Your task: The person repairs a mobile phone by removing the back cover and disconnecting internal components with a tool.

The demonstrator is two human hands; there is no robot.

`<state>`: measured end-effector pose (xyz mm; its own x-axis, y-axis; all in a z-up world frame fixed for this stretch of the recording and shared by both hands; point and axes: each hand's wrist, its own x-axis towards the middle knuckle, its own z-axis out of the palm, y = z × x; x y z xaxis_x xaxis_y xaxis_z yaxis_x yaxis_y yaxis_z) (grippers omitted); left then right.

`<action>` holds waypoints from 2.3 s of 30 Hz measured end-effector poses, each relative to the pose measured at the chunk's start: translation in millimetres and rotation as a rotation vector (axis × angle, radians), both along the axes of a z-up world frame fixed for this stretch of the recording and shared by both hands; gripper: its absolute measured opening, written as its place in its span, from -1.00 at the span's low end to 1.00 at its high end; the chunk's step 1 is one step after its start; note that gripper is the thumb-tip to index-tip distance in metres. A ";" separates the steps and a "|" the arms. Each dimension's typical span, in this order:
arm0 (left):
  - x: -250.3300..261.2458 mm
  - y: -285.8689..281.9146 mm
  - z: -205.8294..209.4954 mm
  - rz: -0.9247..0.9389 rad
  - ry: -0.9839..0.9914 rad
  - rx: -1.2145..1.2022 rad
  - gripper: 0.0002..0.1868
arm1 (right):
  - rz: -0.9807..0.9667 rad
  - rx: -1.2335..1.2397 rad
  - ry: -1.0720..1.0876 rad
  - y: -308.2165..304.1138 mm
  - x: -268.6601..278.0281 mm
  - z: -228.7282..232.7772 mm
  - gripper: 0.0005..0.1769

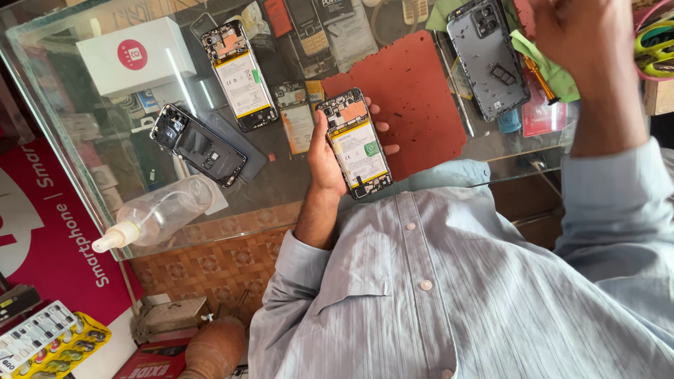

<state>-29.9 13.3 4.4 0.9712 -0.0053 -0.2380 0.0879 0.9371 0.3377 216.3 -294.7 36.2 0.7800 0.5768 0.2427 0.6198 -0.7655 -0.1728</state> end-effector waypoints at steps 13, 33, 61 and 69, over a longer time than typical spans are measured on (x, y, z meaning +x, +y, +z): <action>1.8 0.4 -1.2 -0.006 -0.027 0.003 -0.17 | -0.155 -0.049 -0.026 -8.8 -92.1 19.9 -0.87; 12.5 -20.7 20.4 0.008 0.020 0.118 -0.27 | 0.264 0.596 0.510 95.6 -147.8 67.5 -0.77; 19.1 -40.9 43.2 0.371 -0.001 0.607 -0.62 | 0.281 0.468 0.168 128.7 -171.5 51.9 -0.68; 23.4 -43.5 33.4 0.427 0.015 0.768 -0.70 | 0.291 0.394 0.160 131.4 -173.8 42.5 -0.77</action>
<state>-6.5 -30.2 37.8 0.8503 0.5248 -0.0395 -0.2089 0.4053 0.8900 42.4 -163.4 78.7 0.6463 0.6642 0.3756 0.7394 -0.4234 -0.5235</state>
